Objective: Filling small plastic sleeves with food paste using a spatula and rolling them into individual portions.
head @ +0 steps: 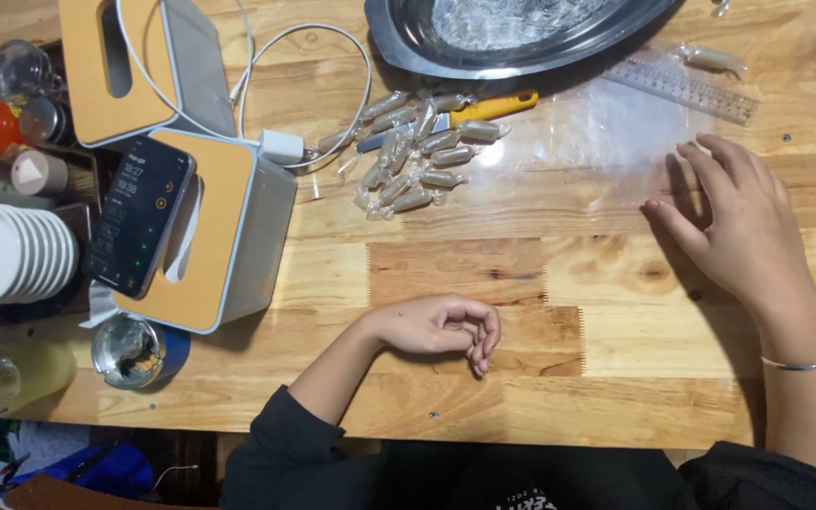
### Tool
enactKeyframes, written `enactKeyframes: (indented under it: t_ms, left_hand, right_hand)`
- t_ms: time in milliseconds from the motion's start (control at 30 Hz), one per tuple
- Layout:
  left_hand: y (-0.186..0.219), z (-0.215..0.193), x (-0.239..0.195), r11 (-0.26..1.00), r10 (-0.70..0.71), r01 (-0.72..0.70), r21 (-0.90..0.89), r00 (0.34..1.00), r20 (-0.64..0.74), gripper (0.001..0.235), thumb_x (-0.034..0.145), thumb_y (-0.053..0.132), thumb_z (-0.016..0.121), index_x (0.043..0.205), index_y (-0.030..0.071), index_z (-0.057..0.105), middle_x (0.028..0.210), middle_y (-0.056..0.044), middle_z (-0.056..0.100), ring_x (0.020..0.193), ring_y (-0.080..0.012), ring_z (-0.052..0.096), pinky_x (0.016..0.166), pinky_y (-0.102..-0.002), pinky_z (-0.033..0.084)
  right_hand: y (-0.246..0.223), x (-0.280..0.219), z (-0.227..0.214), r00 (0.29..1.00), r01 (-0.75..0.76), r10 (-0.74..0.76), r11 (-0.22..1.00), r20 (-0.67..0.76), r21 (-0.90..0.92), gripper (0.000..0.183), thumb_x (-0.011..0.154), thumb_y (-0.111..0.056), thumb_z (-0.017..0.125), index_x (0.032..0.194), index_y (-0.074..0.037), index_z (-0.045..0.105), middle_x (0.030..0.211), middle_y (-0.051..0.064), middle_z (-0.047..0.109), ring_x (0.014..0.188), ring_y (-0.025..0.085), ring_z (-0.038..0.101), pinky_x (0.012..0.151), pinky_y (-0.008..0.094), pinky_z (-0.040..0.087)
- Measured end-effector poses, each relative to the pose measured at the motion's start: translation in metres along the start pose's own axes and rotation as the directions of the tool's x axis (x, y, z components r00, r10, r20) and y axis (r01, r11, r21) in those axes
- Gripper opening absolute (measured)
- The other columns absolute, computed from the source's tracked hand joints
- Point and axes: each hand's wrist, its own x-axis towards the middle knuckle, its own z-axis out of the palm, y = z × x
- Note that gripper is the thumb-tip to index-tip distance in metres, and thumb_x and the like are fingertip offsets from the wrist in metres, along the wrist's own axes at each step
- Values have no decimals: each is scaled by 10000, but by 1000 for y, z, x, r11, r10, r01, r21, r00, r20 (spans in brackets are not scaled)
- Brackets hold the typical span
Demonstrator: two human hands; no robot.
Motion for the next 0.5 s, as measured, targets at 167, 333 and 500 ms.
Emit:
enactKeyframes:
  t_ms: [167, 333, 500]
  left_hand:
    - [-1, -1, 0, 1000, -14, 14, 28, 1000, -6, 245, 969, -34, 376, 1057, 46, 590, 1012, -137, 709, 999, -246, 737, 925, -352, 583]
    - [7, 3, -3, 999, -25, 26, 39, 1000, -17, 221, 990, -33, 405, 1076, 62, 584, 1026, -115, 706, 1021, -219, 724, 940, -327, 569]
    - [18, -12, -10, 399, 731, 141, 906, 547, -407, 157, 988, 131, 593, 1118, 47, 613, 1047, -89, 672, 1012, -227, 633, 961, -361, 544]
  right_hand:
    - [26, 0, 28, 936, 239, -262, 963, -233, -125, 311, 1004, -256, 791, 1248, -64, 786, 1346, 106, 751, 1241, 289, 679, 1087, 447, 497]
    - [27, -1, 32, 910, 259, -296, 953, -290, -158, 136, 1025, -211, 841, 1127, -122, 838, 1228, 33, 811, 1140, 219, 740, 1014, 378, 537]
    - [23, 0, 28, 917, 259, -275, 961, -288, -94, 174, 1037, -155, 808, 1184, -61, 810, 1241, 84, 788, 1145, 257, 716, 960, 397, 552]
